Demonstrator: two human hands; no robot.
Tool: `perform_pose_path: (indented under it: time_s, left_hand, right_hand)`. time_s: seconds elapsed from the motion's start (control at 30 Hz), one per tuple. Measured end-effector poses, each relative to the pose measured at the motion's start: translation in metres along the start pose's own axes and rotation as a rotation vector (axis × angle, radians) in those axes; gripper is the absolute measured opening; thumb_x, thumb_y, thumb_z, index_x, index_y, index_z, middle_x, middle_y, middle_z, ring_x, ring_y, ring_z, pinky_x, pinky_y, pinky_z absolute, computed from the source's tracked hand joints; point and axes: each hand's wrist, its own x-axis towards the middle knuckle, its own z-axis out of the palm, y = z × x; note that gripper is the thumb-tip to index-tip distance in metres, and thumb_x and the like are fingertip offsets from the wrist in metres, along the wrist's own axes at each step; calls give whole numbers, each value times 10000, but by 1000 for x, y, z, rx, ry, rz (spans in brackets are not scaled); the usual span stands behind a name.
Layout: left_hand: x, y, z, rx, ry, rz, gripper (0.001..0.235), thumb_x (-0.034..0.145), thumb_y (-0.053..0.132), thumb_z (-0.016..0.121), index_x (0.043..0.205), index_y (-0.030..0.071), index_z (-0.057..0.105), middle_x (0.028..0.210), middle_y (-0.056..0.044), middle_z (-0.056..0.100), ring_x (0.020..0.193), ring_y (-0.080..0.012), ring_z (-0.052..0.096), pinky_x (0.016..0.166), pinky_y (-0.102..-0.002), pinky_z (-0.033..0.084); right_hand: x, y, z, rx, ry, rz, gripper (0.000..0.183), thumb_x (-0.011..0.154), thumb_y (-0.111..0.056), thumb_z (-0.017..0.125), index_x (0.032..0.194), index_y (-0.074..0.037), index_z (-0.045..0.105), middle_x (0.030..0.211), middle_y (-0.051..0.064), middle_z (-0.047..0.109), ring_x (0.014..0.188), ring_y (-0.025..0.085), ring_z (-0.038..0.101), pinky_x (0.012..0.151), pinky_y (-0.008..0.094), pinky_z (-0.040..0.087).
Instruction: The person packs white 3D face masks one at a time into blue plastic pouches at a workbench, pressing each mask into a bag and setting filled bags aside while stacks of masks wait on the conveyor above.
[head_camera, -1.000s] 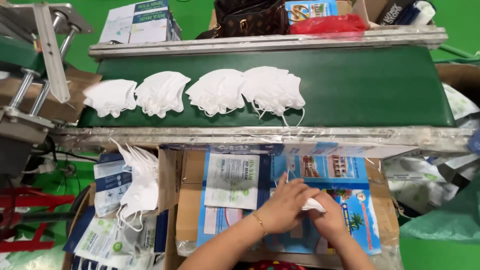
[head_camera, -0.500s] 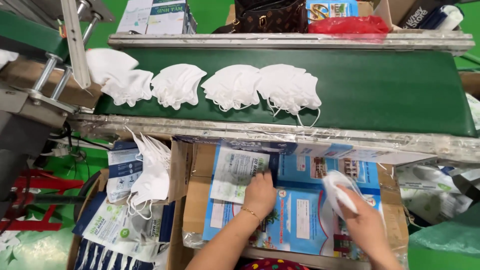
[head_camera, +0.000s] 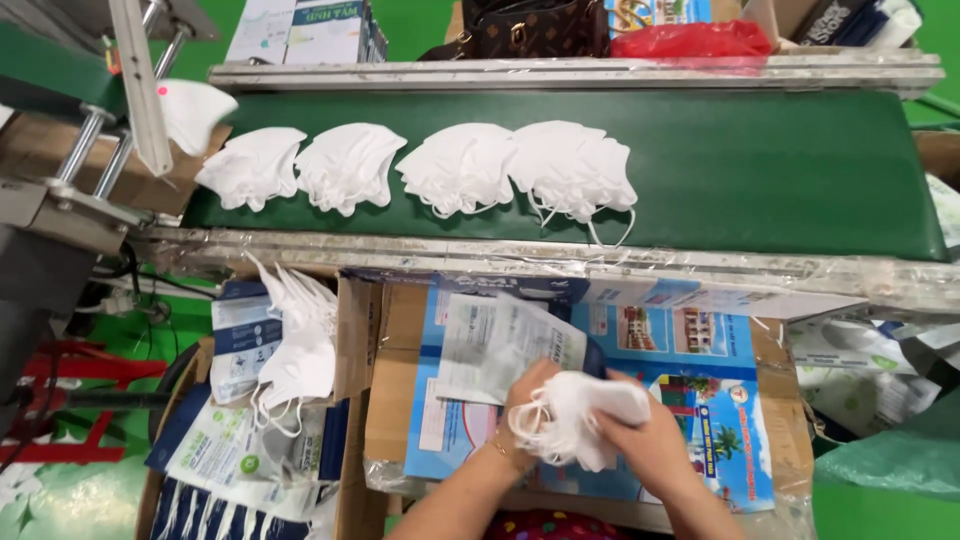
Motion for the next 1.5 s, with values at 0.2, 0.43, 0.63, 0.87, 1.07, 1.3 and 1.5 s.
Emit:
perform_pose_path:
  time_s: [0.2, 0.43, 0.63, 0.87, 1.07, 1.3, 1.5]
  left_hand:
    - [-7, 12, 0, -64, -98, 140, 105, 892, 108, 763, 860, 70, 670, 793, -103, 610, 686, -275, 629, 625, -373, 533]
    - [23, 32, -12, -423, -273, -269, 143, 919, 159, 748, 970, 60, 659, 901, -79, 678, 765, -244, 657, 722, -335, 537]
    - [38, 42, -28, -62, -293, 258, 180, 893, 206, 741, 1012, 74, 709, 1101, -73, 691, 1130, -296, 616, 1109, -455, 347]
    - [37, 38, -26, 54, -335, 183, 166, 922, 257, 726, 979, 104, 696, 1029, -43, 679, 1078, -282, 590, 1002, -443, 387]
    - [23, 43, -5, 23, -420, 426, 152, 929, 234, 712, 942, 89, 669, 983, -74, 672, 1066, -321, 612, 1002, -460, 422]
    - [41, 56, -31, -55, -440, -22, 146, 887, 202, 722, 980, 91, 712, 917, -109, 674, 847, -322, 652, 753, -422, 502]
    - [29, 66, -23, 13, -482, 308, 117, 869, 171, 710, 947, 86, 691, 966, -65, 679, 876, -321, 627, 772, -428, 490]
  right_hand:
    - [27, 16, -13, -835, 515, -309, 212, 824, -191, 798, 997, -70, 773, 950, 101, 755, 883, 225, 685, 787, 344, 550]
    - [15, 29, -21, -225, 14, -91, 271, 830, -114, 713, 1092, -46, 729, 852, 7, 737, 773, 142, 653, 690, 347, 544]
    - [5, 20, -19, -540, -93, -323, 275, 795, -101, 750, 1069, -80, 742, 914, 31, 712, 773, 96, 630, 673, 285, 525]
    - [-6, -5, -23, -56, -93, 66, 378, 823, -98, 687, 1196, -40, 705, 935, 87, 777, 822, 158, 705, 734, 319, 572]
    - [2, 30, -23, -971, -187, -36, 331, 886, -172, 756, 1194, -81, 677, 967, 103, 734, 848, 177, 711, 772, 340, 518]
    - [-11, -10, -29, -665, 120, -446, 166, 835, -143, 759, 971, -57, 721, 897, 71, 697, 797, 183, 655, 665, 318, 553]
    - [-7, -8, -22, -513, 44, -425, 159, 860, -108, 689, 1003, -56, 734, 865, 42, 729, 761, 172, 706, 685, 317, 552]
